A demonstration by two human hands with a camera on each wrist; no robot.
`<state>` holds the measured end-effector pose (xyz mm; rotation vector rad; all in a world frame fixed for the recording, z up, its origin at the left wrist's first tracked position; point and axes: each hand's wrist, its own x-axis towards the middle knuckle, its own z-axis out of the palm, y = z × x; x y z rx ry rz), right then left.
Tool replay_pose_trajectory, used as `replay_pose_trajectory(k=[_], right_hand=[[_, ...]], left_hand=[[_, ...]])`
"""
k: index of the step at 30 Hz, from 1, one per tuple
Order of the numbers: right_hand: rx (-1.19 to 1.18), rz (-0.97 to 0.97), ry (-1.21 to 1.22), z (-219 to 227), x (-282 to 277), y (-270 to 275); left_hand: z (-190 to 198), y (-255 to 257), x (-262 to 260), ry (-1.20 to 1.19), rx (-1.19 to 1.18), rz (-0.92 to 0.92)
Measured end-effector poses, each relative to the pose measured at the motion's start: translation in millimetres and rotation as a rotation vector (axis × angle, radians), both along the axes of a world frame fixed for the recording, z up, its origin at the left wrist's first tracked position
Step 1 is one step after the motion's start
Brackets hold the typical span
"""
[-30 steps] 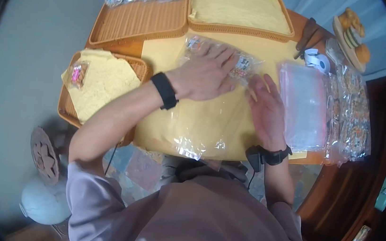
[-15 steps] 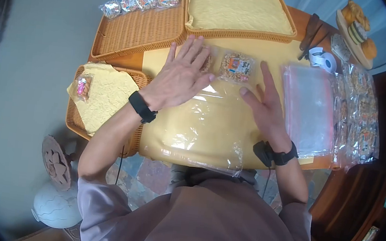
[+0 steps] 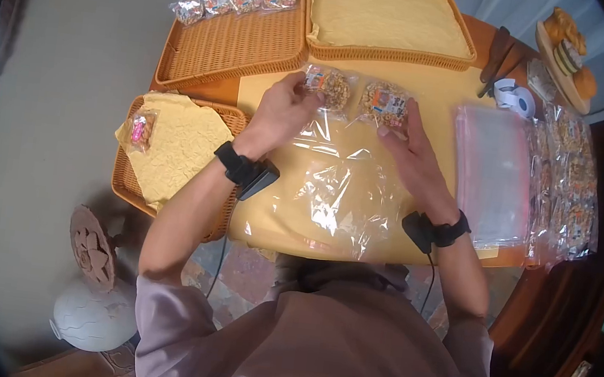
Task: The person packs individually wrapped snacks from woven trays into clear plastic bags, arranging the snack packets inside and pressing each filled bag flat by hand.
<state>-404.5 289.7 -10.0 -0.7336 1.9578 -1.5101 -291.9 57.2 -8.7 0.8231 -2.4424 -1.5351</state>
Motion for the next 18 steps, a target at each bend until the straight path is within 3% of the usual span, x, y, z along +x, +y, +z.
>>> replay_pose_trajectory(k=[2,7,12,18], right_hand=[[-0.042,0.048,-0.096,-6,-6,-2],[-0.066,0.100,-0.031,6,-1,-5],[0.071,0.072,0.074,-4,-5,-6],[-0.085,0.071,-0.158,5,3,35]], left_hand=[[-11,-7,-4,0.099,0.119,0.078],[-5,-14,-5,0.191,0.483,0.248],[-23,-30,-3,0.194,0.483,0.215],[-7,-40,26,0.165,0.567,0.149]])
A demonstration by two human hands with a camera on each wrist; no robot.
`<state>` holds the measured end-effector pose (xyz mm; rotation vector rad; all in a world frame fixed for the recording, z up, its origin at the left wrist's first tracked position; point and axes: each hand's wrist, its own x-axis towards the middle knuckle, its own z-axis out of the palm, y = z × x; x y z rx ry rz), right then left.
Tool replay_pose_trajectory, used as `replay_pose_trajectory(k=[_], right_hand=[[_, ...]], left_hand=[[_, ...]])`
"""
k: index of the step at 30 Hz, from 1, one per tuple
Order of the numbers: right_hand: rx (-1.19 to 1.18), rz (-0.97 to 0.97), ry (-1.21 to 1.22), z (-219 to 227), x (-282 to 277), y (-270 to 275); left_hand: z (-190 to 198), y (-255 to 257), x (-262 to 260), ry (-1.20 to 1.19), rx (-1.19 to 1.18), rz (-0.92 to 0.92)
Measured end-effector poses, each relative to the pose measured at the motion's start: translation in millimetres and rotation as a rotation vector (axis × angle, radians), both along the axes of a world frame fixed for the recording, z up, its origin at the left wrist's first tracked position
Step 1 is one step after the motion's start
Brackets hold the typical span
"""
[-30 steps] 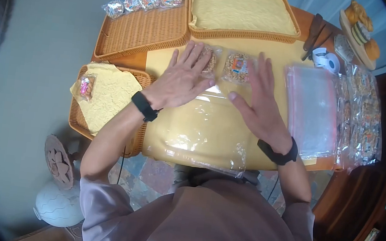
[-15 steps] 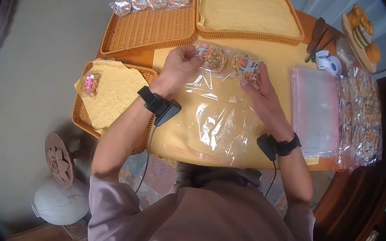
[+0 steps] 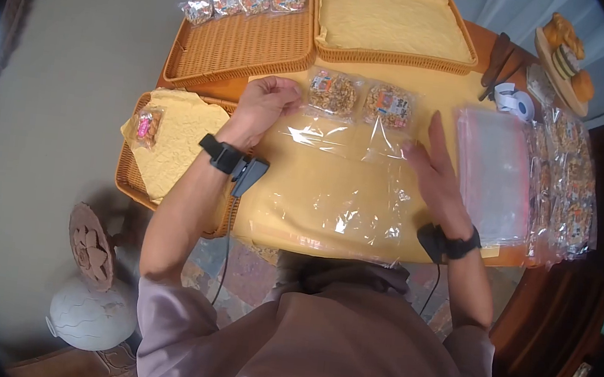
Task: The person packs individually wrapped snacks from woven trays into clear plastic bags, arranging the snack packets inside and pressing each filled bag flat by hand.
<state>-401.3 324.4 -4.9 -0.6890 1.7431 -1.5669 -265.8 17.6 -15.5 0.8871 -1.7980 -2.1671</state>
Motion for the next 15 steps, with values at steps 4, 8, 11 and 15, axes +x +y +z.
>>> replay_pose_trajectory(k=[4,8,11,15], right_hand=[[0.052,-0.286,0.187,-18,17,41],[-0.025,-0.395,0.382,-28,45,74],[-0.026,-0.419,0.438,-42,65,88],[-0.025,-0.406,0.515,-51,78,100]], left_hand=[[29,7,27,-0.073,-0.172,-0.097],[56,-6,37,-0.137,-0.220,-0.146],[72,-30,32,-0.111,-0.297,-0.095],[76,-94,8,-0.240,-0.751,-0.063]])
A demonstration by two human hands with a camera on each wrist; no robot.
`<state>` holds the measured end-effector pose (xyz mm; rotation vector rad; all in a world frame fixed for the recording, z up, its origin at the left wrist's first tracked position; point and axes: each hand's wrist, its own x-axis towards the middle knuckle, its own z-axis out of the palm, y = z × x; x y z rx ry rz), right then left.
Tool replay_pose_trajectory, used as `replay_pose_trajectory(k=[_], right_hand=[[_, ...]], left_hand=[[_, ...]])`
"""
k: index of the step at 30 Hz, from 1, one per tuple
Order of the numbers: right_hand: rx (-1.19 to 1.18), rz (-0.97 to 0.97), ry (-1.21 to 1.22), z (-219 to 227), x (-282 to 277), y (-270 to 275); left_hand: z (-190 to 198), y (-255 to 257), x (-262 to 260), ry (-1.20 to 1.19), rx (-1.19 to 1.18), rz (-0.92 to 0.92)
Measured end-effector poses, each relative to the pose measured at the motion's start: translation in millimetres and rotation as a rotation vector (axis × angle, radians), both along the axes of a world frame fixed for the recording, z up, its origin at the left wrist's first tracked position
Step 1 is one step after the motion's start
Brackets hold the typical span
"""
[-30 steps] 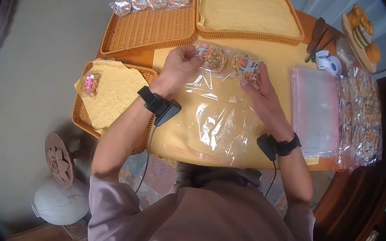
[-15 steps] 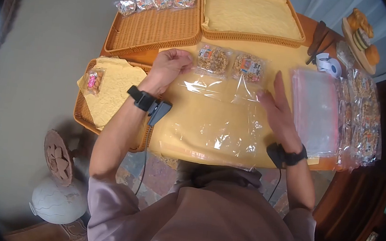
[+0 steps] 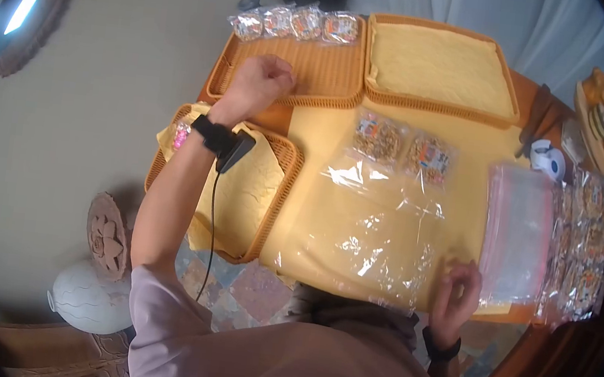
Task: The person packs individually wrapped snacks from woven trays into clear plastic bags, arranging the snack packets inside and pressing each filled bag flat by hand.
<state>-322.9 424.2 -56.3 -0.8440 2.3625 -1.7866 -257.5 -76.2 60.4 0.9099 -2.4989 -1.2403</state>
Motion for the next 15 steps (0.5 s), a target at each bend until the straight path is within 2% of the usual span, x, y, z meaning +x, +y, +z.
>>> replay_pose_trajectory(k=[1,3,5,7,9,13,15], right_hand=[[0.111,0.015,0.075,5,1,1],[0.172,0.054,0.122,5,3,4],[0.246,0.088,0.166,2,2,3],[0.207,0.061,0.324,0,1,-1],[0.221,0.065,0.318,2,1,0],[0.290,0.078,0.375,-1,2,3],[0.309,0.020,0.364,2,4,1]], left_hand=[[-1,-15,-6,-0.078,-0.222,0.035],[-9,-44,-19,-0.004,-0.275,0.115],[-13,-67,-35,-0.093,-0.403,0.132],[-18,-85,-54,-0.074,-0.327,0.150],[-23,-97,-77,-0.063,0.024,0.256],[-46,-110,-104,-0.012,0.139,0.397],[-49,-109,-109,0.093,0.331,0.463]])
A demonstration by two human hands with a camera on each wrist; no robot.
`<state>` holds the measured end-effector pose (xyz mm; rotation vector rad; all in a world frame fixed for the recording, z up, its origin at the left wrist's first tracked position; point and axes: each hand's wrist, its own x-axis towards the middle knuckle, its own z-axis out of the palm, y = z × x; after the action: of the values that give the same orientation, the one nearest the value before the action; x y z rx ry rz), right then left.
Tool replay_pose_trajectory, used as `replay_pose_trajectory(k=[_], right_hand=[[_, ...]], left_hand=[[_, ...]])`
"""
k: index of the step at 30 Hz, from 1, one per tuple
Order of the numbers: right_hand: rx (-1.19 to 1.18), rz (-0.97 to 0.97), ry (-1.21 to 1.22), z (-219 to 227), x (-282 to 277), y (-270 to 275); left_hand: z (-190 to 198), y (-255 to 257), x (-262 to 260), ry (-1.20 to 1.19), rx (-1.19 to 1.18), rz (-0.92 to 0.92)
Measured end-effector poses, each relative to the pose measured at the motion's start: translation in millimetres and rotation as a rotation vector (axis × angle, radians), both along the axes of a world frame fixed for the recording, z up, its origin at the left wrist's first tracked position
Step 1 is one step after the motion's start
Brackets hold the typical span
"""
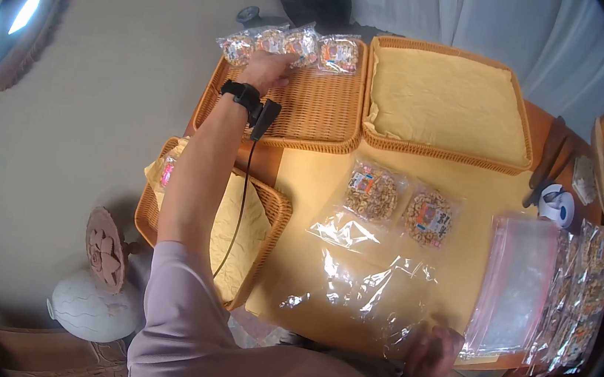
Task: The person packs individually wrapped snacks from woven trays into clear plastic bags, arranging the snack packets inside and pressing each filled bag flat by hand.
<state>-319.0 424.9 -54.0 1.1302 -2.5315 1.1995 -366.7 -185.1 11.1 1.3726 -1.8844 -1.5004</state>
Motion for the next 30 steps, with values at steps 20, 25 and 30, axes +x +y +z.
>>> replay_pose_trajectory(k=[20,25,30], right_hand=[[-0.054,0.008,0.012,-6,1,11],[-0.037,0.124,0.058,-7,-6,12],[-0.156,0.110,0.052,-6,-6,4]], left_hand=[[89,109,170,0.319,0.073,-0.036],[102,219,292,0.253,0.268,-0.145],[101,318,314,0.011,0.529,-0.442]])
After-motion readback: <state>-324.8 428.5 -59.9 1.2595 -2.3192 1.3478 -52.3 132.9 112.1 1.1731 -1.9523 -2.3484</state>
